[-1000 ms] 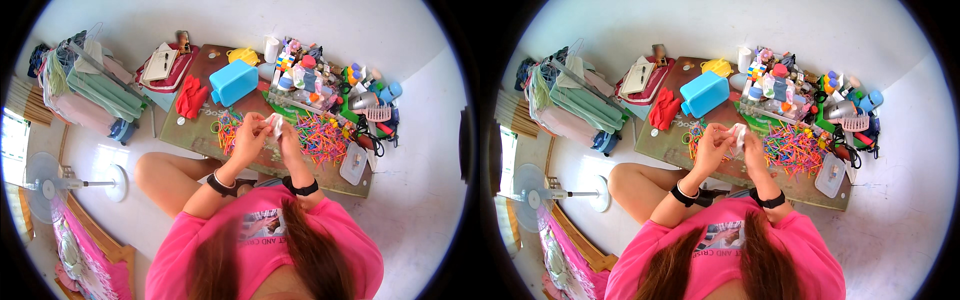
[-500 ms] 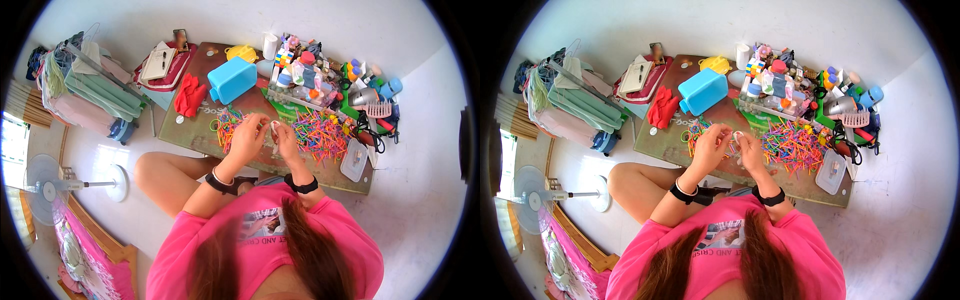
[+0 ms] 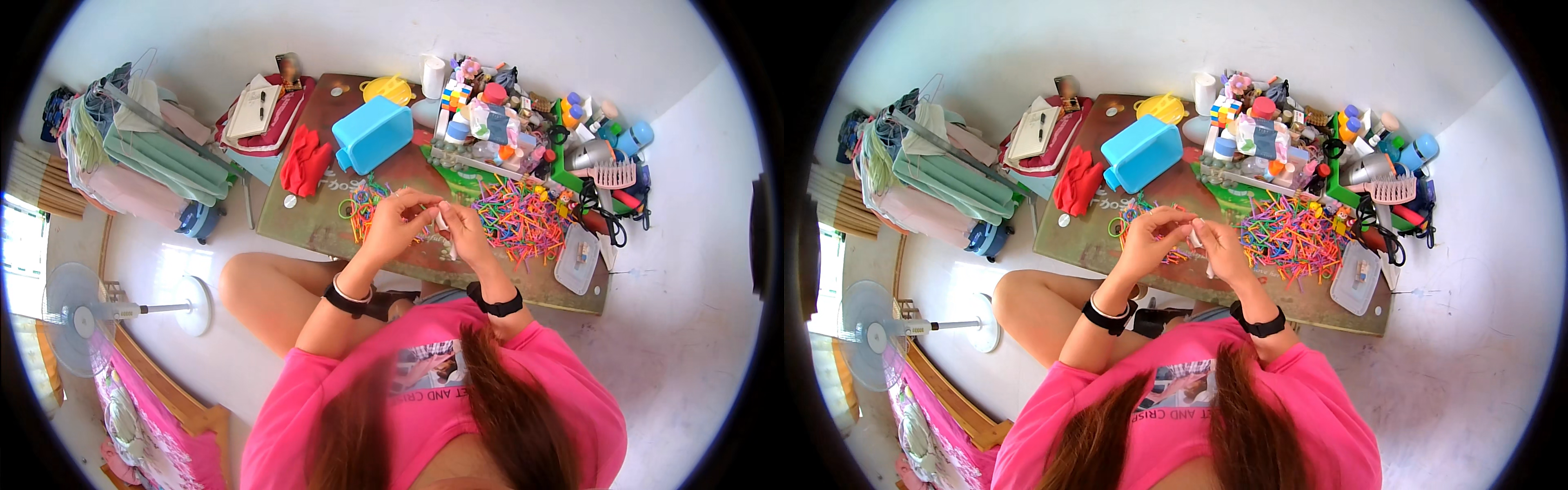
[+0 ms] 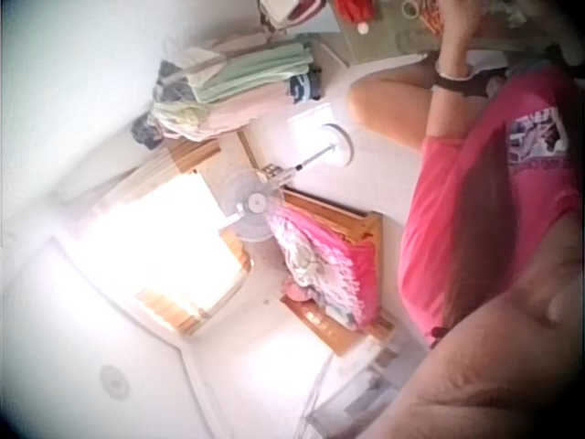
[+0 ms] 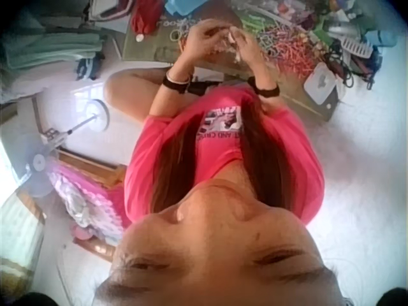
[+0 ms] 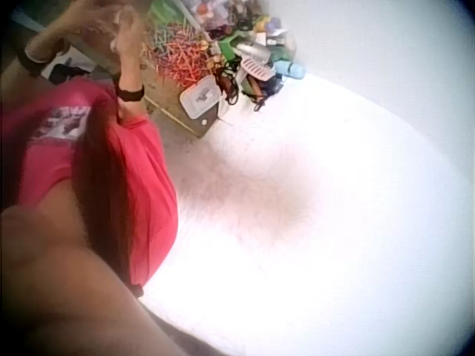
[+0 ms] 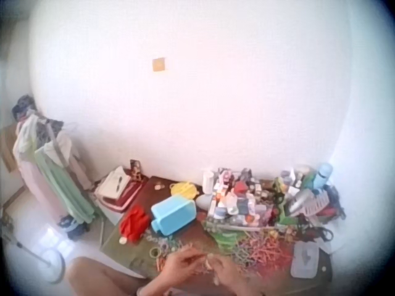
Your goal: The person assembles colorful plastic chain links together by hand while sitting at a desk.
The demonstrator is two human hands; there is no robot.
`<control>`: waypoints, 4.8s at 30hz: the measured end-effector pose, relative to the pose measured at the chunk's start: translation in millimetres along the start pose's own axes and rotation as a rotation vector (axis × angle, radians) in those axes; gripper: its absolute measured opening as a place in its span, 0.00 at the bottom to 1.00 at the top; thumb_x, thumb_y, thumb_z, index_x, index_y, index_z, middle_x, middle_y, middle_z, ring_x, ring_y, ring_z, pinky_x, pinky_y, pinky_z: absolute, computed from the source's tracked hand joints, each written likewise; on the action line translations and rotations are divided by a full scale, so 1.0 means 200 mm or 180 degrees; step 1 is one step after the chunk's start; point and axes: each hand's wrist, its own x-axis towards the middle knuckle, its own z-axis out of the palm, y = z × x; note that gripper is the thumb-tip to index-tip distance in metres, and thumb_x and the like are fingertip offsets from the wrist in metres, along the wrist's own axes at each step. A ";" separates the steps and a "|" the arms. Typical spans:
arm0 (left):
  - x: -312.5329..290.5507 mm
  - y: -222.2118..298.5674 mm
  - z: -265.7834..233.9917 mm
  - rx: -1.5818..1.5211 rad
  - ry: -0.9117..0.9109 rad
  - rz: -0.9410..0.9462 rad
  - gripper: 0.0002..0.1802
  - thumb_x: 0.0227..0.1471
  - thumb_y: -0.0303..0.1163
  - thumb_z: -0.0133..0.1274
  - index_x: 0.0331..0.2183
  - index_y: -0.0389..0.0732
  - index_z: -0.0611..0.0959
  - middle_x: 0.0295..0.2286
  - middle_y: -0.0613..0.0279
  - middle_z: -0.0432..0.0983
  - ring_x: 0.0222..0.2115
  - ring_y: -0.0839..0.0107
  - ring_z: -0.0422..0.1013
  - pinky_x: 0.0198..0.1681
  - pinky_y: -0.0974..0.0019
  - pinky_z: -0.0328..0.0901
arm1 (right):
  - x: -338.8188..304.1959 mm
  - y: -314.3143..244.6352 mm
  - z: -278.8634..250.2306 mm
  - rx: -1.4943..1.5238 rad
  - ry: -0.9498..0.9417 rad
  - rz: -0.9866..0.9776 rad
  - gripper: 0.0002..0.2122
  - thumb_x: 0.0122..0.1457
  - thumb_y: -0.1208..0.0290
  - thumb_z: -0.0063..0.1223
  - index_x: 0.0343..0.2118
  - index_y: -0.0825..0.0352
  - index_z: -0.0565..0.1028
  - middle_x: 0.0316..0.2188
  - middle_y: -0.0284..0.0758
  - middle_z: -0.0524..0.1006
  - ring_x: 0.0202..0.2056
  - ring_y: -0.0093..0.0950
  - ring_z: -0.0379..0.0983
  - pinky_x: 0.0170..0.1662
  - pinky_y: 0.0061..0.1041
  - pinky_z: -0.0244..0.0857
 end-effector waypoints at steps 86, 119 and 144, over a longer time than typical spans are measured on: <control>-0.01 -0.07 0.05 0.1184 0.0706 0.0391 0.05 0.51 0.25 0.56 0.26 0.36 0.77 0.18 0.63 0.73 0.19 0.73 0.69 0.22 0.71 0.61 | 0.10 0.10 0.00 0.0869 0.0655 0.0107 0.10 0.63 0.69 0.50 0.41 0.69 0.76 0.32 0.28 0.77 0.33 0.14 0.71 0.37 0.16 0.64; -0.04 -0.10 0.12 0.1403 0.0568 0.0611 0.05 0.49 0.25 0.57 0.27 0.37 0.76 0.22 0.57 0.75 0.21 0.63 0.73 0.23 0.63 0.64 | 0.09 0.16 0.05 0.0669 0.0984 -0.0219 0.12 0.62 0.64 0.52 0.36 0.70 0.78 0.27 0.24 0.76 0.27 0.11 0.66 0.29 0.14 0.58; -0.03 -0.06 0.09 0.1042 0.0693 -0.0176 0.03 0.47 0.26 0.58 0.27 0.38 0.80 0.22 0.57 0.77 0.22 0.62 0.75 0.24 0.66 0.66 | 0.08 0.14 0.01 0.0163 0.1011 -0.0091 0.14 0.62 0.62 0.51 0.37 0.70 0.79 0.27 0.26 0.76 0.29 0.13 0.67 0.33 0.16 0.61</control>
